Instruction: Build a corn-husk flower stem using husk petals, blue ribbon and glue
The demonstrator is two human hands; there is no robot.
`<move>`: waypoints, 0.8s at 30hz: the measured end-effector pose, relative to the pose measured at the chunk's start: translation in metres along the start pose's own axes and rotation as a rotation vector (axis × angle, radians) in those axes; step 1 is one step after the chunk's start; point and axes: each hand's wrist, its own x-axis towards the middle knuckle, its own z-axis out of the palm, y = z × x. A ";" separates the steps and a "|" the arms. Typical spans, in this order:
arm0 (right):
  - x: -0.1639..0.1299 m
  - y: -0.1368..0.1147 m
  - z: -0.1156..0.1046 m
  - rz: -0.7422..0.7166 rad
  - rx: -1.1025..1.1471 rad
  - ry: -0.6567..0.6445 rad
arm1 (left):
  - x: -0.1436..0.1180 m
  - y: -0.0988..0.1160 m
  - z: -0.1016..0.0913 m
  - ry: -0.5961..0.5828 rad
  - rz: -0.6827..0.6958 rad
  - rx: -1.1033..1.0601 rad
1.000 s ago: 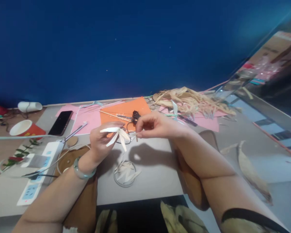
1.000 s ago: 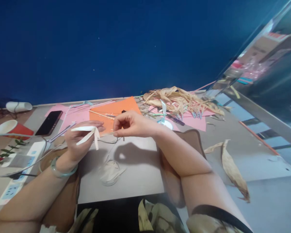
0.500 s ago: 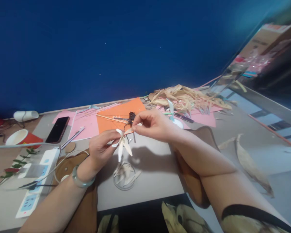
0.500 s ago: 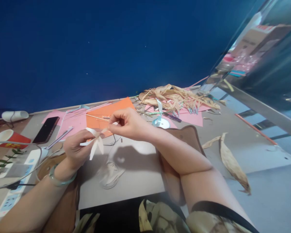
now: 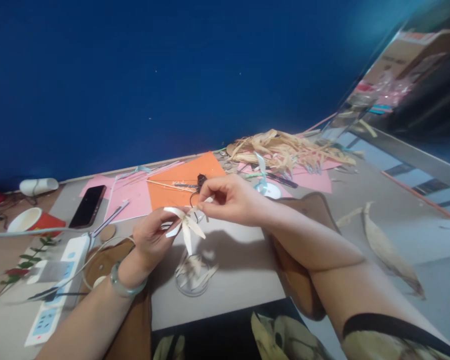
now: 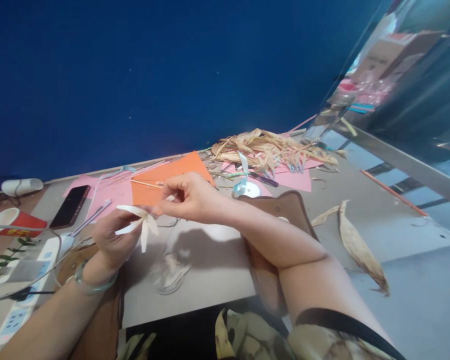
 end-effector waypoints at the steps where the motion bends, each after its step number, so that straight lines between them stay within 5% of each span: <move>1: 0.000 -0.001 0.000 -0.002 0.013 -0.008 | 0.001 0.001 0.000 -0.001 0.010 0.003; 24: -0.002 0.001 0.001 0.019 0.072 -0.096 | 0.007 0.006 -0.002 -0.077 0.080 -0.015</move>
